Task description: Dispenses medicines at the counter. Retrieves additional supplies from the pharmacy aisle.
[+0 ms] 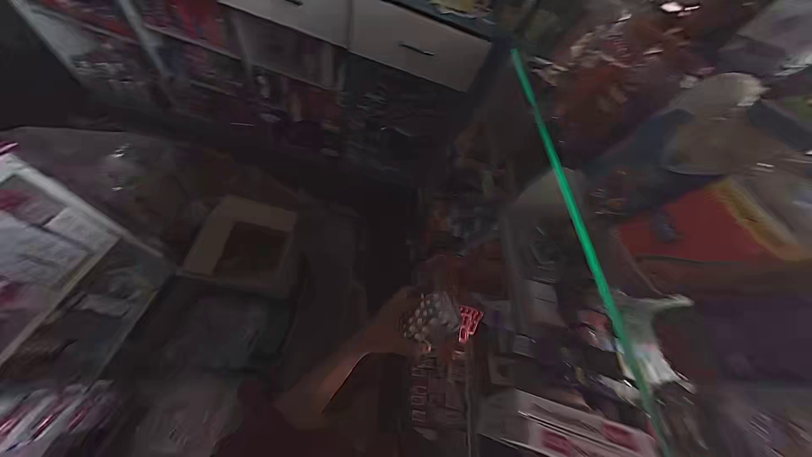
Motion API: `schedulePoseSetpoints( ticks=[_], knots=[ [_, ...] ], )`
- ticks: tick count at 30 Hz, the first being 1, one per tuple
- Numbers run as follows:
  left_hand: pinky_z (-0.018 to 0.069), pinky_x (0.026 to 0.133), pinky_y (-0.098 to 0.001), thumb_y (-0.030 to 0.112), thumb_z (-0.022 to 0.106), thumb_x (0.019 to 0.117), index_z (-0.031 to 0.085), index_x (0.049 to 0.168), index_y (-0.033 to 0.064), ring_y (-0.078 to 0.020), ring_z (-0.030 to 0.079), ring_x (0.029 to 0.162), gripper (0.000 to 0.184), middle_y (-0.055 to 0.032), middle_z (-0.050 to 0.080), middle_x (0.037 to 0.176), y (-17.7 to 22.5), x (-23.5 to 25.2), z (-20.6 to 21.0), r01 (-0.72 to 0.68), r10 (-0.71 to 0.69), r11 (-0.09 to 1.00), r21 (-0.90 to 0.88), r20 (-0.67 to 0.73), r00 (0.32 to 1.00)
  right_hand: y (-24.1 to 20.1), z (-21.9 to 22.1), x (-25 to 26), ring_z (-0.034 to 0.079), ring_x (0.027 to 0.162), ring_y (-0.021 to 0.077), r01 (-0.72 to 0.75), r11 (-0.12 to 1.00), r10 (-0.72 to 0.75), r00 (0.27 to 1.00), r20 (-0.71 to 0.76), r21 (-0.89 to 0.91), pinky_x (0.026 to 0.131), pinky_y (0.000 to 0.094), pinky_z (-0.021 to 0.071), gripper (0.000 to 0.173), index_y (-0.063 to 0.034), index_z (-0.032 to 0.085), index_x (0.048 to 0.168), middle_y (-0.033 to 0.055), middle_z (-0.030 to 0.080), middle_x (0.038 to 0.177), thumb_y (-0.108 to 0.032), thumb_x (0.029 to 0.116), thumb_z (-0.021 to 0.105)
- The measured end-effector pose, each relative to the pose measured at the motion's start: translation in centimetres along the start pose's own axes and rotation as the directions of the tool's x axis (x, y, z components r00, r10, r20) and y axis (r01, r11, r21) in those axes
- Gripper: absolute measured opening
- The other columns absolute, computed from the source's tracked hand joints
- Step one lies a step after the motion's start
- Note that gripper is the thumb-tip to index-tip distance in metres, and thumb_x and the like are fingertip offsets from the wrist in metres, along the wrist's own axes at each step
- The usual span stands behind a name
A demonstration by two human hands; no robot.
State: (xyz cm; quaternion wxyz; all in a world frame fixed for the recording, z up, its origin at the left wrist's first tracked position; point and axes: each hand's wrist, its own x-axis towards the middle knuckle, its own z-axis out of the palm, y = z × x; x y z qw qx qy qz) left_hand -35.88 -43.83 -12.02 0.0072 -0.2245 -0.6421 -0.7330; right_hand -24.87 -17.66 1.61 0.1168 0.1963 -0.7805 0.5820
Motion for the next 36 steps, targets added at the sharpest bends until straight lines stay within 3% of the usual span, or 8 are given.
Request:
schedulePoseSetpoints(
  ticks=[3, 7, 13, 17, 22, 29, 32, 36],
  knots=[
    [0.0485, 0.102, -0.0276, 0.024, 0.084, 0.0725, 0.052, 0.134, -0.0162, -0.0155, 0.058, 0.120, 0.080, -0.0232, 0.054, 0.136, -4.4, 2.4, -7.6, 0.150, -0.149, 0.989, -0.019, -0.267, 0.952, 8.8, 10.7, 7.7, 0.067, 0.101, -0.0088, -0.199, 0.926, 0.004, 0.855, 0.519, 0.320, 0.088, 0.0157, 0.0583, 0.038, -0.0295, 0.068, 0.123, -0.0215, 0.073, 0.112, -0.029, 0.0865, 0.079],
    [0.0575, 0.093, -0.0302, 0.009, 0.060, 0.0908, 0.046, 0.135, -0.0112, -0.0113, 0.067, 0.103, 0.050, -0.0132, 0.064, 0.118, -7.8, 9.4, -16.6, 0.188, -0.347, 0.925, -0.331, -0.527, 0.776, 18.3, 22.1, 15.2, 0.068, 0.100, -0.0045, -0.680, 0.603, -0.179, 0.393, 0.902, 0.417, 0.090, 0.0205, 0.0569, 0.034, -0.0215, 0.070, 0.117, -0.0156, 0.074, 0.109, -0.029, 0.0858, 0.080],
    [0.0557, 0.097, -0.0402, 0.021, 0.050, 0.1006, 0.045, 0.142, 0.0009, -0.0212, 0.066, 0.110, 0.046, -0.0137, 0.061, 0.129, -9.9, 20.8, -31.3, 0.019, -0.369, 0.898, -0.440, -0.729, 0.577, 21.7, 32.3, 31.2, 0.065, 0.082, -0.0098, -0.859, 0.509, -0.306, -0.128, 0.943, 0.049, 0.077, 0.0144, 0.0539, 0.028, -0.0187, 0.060, 0.103, -0.0206, 0.070, 0.088, -0.033, 0.0828, 0.072],
    [0.0526, 0.104, -0.0512, 0.026, 0.056, 0.1036, 0.044, 0.149, 0.0045, -0.0293, 0.062, 0.123, 0.051, -0.0167, 0.056, 0.143, -16.1, 20.7, -43.5, -0.127, -0.126, 0.954, -0.273, -0.745, 0.655, 22.4, 37.2, 39.6, 0.064, 0.078, -0.0112, -0.812, 0.582, -0.350, -0.309, 0.884, -0.053, 0.075, 0.0128, 0.0532, 0.019, -0.0169, 0.060, 0.099, -0.0213, 0.068, 0.084, -0.029, 0.0858, 0.065],
    [0.0587, 0.092, -0.0411, 0.010, 0.036, 0.1089, 0.040, 0.143, -0.0037, -0.0244, 0.067, 0.108, 0.037, -0.0185, 0.061, 0.127, -8.7, 22.9, -50.2, -0.110, -0.301, 0.939, -0.327, -0.932, 0.200, 26.1, 43.5, 50.6, 0.071, 0.081, -0.0005, -0.854, 0.501, -0.221, -0.283, 0.933, -0.140, 0.075, 0.0213, 0.0590, 0.028, -0.0199, 0.064, 0.106, -0.0122, 0.075, 0.090, -0.027, 0.0817, 0.076],
    [0.0591, 0.093, -0.0418, 0.050, 0.044, 0.1008, 0.046, 0.139, 0.0005, -0.0209, 0.067, 0.109, 0.063, -0.0114, 0.066, 0.122, -11.3, 21.1, -70.3, -0.300, -0.099, 0.945, -0.129, -0.988, 0.115, 29.0, 54.8, 74.0, 0.072, 0.083, 0.0015, -0.776, 0.578, -0.015, 0.300, 0.954, 0.253, 0.077, 0.0227, 0.0615, 0.067, -0.0164, 0.057, 0.119, -0.0092, 0.076, 0.094, -0.046, 0.0684, 0.090],
    [0.0599, 0.087, -0.0379, 0.036, 0.027, 0.1049, 0.045, 0.132, 0.0041, -0.0151, 0.067, 0.102, 0.046, -0.0051, 0.066, 0.113, -9.0, 23.3, -74.8, -0.326, -0.100, 0.944, -0.058, -0.989, -0.113, 28.3, 58.7, 81.6, 0.070, 0.076, -0.0018, -0.682, 0.715, -0.061, 0.158, 0.986, 0.153, 0.072, 0.0203, 0.0595, 0.034, -0.0247, 0.071, 0.099, -0.0133, 0.075, 0.086, -0.035, 0.0703, 0.087],
    [0.0626, 0.081, -0.0306, 0.057, 0.076, 0.0755, 0.042, 0.131, 0.0039, -0.0077, 0.071, 0.095, 0.084, 0.0041, 0.070, 0.107, -3.9, 25.6, -78.2, -0.302, 0.015, 0.950, 0.082, -0.976, -0.219, 28.8, 65.7, 88.0, 0.069, 0.072, -0.0030, -0.606, 0.795, -0.038, 0.006, 0.999, 0.034, 0.070, 0.0190, 0.0582, 0.019, -0.0264, 0.072, 0.092, -0.0152, 0.075, 0.082, -0.037, 0.0803, 0.083]
  ],
)
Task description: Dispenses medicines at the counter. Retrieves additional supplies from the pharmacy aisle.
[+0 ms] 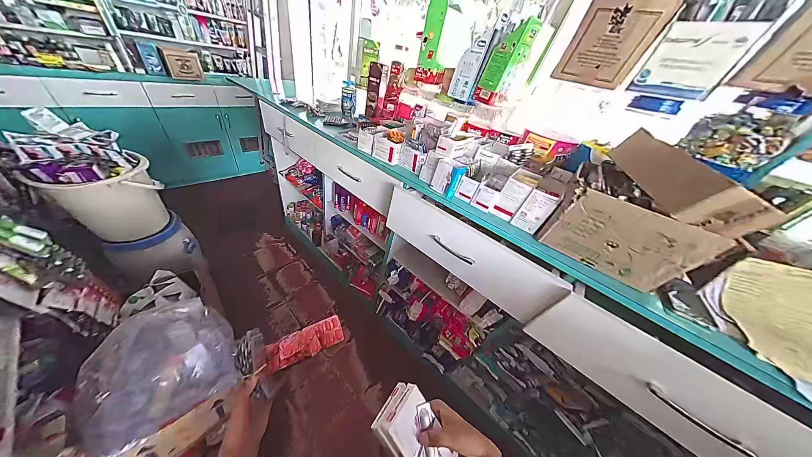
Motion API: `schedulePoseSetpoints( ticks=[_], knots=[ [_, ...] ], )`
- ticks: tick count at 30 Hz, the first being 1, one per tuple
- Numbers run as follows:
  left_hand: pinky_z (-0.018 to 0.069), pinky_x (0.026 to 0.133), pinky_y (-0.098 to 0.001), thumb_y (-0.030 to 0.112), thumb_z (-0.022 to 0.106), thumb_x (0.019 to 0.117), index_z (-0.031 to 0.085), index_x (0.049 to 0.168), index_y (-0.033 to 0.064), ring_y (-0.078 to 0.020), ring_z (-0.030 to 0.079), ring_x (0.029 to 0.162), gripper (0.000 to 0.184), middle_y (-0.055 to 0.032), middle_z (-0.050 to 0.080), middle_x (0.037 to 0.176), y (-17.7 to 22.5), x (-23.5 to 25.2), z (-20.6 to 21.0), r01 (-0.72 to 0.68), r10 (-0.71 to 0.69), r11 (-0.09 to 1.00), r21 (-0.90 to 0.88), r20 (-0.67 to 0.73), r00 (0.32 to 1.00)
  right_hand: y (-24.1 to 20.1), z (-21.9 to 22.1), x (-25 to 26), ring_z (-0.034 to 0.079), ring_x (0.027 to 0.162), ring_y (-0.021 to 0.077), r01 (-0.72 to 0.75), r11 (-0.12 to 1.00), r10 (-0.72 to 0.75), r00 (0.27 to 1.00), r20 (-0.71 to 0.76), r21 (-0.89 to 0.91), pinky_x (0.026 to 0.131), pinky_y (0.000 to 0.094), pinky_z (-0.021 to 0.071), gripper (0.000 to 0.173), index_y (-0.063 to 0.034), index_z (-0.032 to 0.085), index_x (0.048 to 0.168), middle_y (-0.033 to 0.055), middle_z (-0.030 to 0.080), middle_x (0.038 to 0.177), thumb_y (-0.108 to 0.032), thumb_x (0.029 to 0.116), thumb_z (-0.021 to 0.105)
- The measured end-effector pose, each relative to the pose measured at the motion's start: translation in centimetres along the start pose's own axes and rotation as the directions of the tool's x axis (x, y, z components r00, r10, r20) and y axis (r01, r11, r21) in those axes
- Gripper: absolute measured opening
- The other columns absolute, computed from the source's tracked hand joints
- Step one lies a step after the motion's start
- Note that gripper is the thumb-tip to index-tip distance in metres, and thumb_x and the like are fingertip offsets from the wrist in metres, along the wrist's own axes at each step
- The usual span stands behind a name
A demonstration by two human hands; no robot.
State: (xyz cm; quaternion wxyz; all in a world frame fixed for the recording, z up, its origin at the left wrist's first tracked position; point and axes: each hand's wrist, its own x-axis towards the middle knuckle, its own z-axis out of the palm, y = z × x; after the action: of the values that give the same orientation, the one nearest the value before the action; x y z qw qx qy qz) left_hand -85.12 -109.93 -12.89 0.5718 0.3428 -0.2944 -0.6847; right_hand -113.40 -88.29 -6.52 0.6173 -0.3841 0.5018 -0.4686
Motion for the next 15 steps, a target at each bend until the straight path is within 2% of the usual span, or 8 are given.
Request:
schedulePoseSetpoints(
  ticks=[2, 5, 6, 7, 9, 12, 13, 15],
  knots=[
    [0.0606, 0.084, -0.0268, 0.055, 0.075, 0.0749, 0.039, 0.132, 0.0017, -0.0033, 0.068, 0.095, 0.086, 0.0075, 0.066, 0.106, 2.0, 1.9, 2.7, -0.040, 0.034, 0.991, 0.124, 0.054, 0.998, -1.4, -2.3, 3.0, 0.071, 0.072, 0.0030, -0.019, 0.998, 0.033, 0.971, -0.238, 0.060, 0.070, 0.0239, 0.0605, 0.028, -0.0184, 0.068, 0.098, -0.0089, 0.075, 0.081, -0.036, 0.0798, 0.081],
    [0.0600, 0.088, -0.0298, 0.057, 0.082, 0.0728, 0.052, 0.125, 0.0089, -0.0022, 0.069, 0.096, 0.078, 0.0132, 0.070, 0.104, 3.0, 5.8, 6.9, -0.151, 0.115, 0.965, 0.215, 0.169, 0.979, -6.2, -7.5, 7.2, 0.074, 0.078, 0.0085, 0.053, 0.999, -0.040, 0.862, -0.506, 0.012, 0.075, 0.0287, 0.0635, 0.040, -0.0084, 0.060, 0.118, -0.0020, 0.076, 0.090, -0.030, 0.0874, 0.073],
    [0.0595, 0.090, -0.0301, 0.053, 0.082, 0.0767, 0.054, 0.124, 0.0102, -0.0022, 0.069, 0.097, 0.070, 0.0129, 0.071, 0.104, 3.0, 7.1, 8.7, -0.170, 0.130, 0.967, 0.192, 0.208, 0.970, -8.6, -9.5, 8.5, 0.074, 0.080, 0.0075, 0.058, 0.997, -0.079, 0.814, -0.575, -0.054, 0.076, 0.0280, 0.0635, 0.040, -0.0070, 0.056, 0.124, -0.0027, 0.076, 0.093, -0.028, 0.0917, 0.067],
    [0.0574, 0.093, -0.0276, 0.045, 0.075, 0.0828, 0.050, 0.125, 0.0090, -0.0002, 0.066, 0.099, 0.061, 0.0131, 0.066, 0.105, 3.0, 8.7, 10.5, -0.190, 0.137, 0.964, 0.186, 0.266, 0.954, -11.2, -11.6, 9.9, 0.074, 0.082, 0.0079, 0.064, 0.994, -0.109, 0.766, -0.633, -0.094, 0.075, 0.0284, 0.0636, 0.043, -0.0059, 0.054, 0.129, -0.0017, 0.075, 0.095, -0.030, 0.0945, 0.063],
    [0.0544, 0.097, -0.0270, 0.048, 0.080, 0.0818, 0.063, 0.126, 0.0177, -0.0038, 0.067, 0.108, 0.056, 0.0095, 0.073, 0.115, 1.7, 13.7, 12.7, -0.205, 0.172, 0.978, 0.040, 0.402, 0.899, -17.2, -15.4, 13.0, 0.073, 0.079, 0.0062, 0.134, 0.979, -0.202, 0.675, -0.709, -0.152, 0.070, 0.0261, 0.0634, 0.035, -0.0091, 0.059, 0.124, -0.0033, 0.076, 0.091, -0.034, 0.0995, 0.055],
    [0.0516, 0.101, -0.0250, 0.055, 0.079, 0.0790, 0.065, 0.128, 0.0207, -0.0047, 0.065, 0.116, 0.061, 0.0081, 0.071, 0.126, 1.3, 22.2, 17.7, -0.271, 0.205, 0.962, 0.035, 0.564, 0.800, -27.4, -20.4, 17.7, 0.072, 0.076, 0.0022, 0.309, 0.921, -0.376, 0.534, -0.757, -0.239, 0.068, 0.0227, 0.0621, 0.027, -0.0142, 0.061, 0.110, -0.0076, 0.075, 0.085, -0.021, 0.1035, 0.035],
    [0.0521, 0.099, -0.0238, 0.055, 0.082, 0.0763, 0.064, 0.128, 0.0222, -0.0038, 0.065, 0.114, 0.063, 0.0091, 0.071, 0.125, 1.3, 24.8, 19.0, -0.259, 0.191, 0.965, 0.034, 0.584, 0.789, -30.8, -21.9, 19.2, 0.072, 0.077, 0.0017, 0.354, 0.890, -0.437, 0.484, -0.758, -0.287, 0.069, 0.0224, 0.0620, 0.027, -0.0146, 0.061, 0.110, -0.0084, 0.075, 0.086, -0.019, 0.1046, 0.035],
    [0.0540, 0.092, -0.0196, 0.057, 0.088, 0.0656, 0.064, 0.123, 0.0213, 0.0013, 0.067, 0.105, 0.071, 0.0129, 0.072, 0.114, 2.5, 29.0, 22.0, -0.208, 0.135, 0.976, 0.066, 0.564, 0.814, -36.7, -24.8, 22.6, 0.070, 0.084, -0.0021, 0.337, 0.817, -0.575, 0.419, -0.702, -0.468, 0.075, 0.0192, 0.0603, 0.026, -0.0147, 0.054, 0.123, -0.0124, 0.071, 0.094, -0.019, 0.1021, 0.039]
  ],
)
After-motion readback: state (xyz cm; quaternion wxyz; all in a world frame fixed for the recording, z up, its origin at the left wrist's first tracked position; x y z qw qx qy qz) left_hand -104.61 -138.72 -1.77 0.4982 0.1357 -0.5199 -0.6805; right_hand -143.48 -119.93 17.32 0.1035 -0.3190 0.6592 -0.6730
